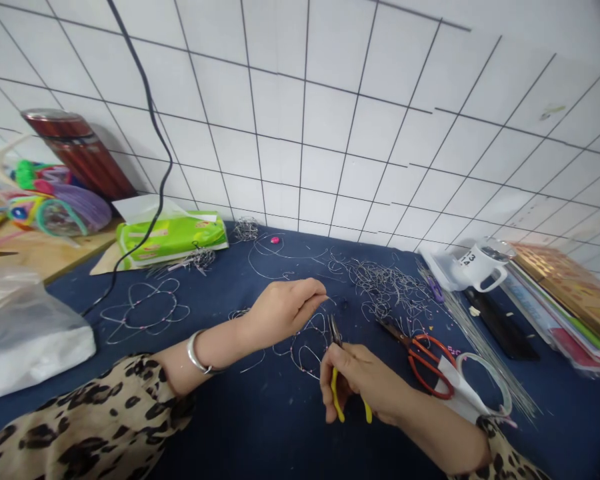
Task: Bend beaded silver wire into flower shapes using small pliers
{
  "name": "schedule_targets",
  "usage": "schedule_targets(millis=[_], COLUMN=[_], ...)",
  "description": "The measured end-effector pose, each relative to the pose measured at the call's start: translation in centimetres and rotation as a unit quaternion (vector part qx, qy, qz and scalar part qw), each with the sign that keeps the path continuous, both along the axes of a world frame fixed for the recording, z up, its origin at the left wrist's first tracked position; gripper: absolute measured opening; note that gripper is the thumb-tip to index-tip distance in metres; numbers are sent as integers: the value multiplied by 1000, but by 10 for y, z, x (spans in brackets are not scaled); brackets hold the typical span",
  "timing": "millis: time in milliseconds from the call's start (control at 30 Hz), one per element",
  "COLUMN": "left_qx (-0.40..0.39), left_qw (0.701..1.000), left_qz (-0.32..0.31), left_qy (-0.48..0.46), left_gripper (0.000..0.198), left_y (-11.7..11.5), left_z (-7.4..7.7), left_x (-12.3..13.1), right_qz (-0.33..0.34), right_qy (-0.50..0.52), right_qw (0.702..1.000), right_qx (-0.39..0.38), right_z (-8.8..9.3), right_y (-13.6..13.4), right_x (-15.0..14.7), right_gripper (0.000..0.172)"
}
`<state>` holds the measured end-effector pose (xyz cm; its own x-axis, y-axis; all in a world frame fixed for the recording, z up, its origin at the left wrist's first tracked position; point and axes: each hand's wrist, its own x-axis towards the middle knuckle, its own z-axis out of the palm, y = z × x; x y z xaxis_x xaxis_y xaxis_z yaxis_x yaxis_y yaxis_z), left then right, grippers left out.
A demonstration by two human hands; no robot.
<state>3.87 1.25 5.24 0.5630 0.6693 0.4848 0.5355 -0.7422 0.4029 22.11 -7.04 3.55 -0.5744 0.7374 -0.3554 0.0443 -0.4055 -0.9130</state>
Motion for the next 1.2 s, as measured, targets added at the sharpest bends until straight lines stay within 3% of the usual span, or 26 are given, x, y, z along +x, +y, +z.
schedule_targets(millis=[367, 1200], left_qx=[182, 260], left_qw=[979, 962], left_qz=[-18, -42], left_qy=[-90, -75], left_gripper=[5, 14], left_y=[-6, -7], left_z=[-14, -18], left_x=[4, 5], right_qz=[-23, -41], right_qy=[-14, -16], right_qw=[998, 998], right_qx=[49, 52], right_z=[-11, -13], right_y=[-1, -3], right_x=[-2, -3], right_gripper=[47, 48])
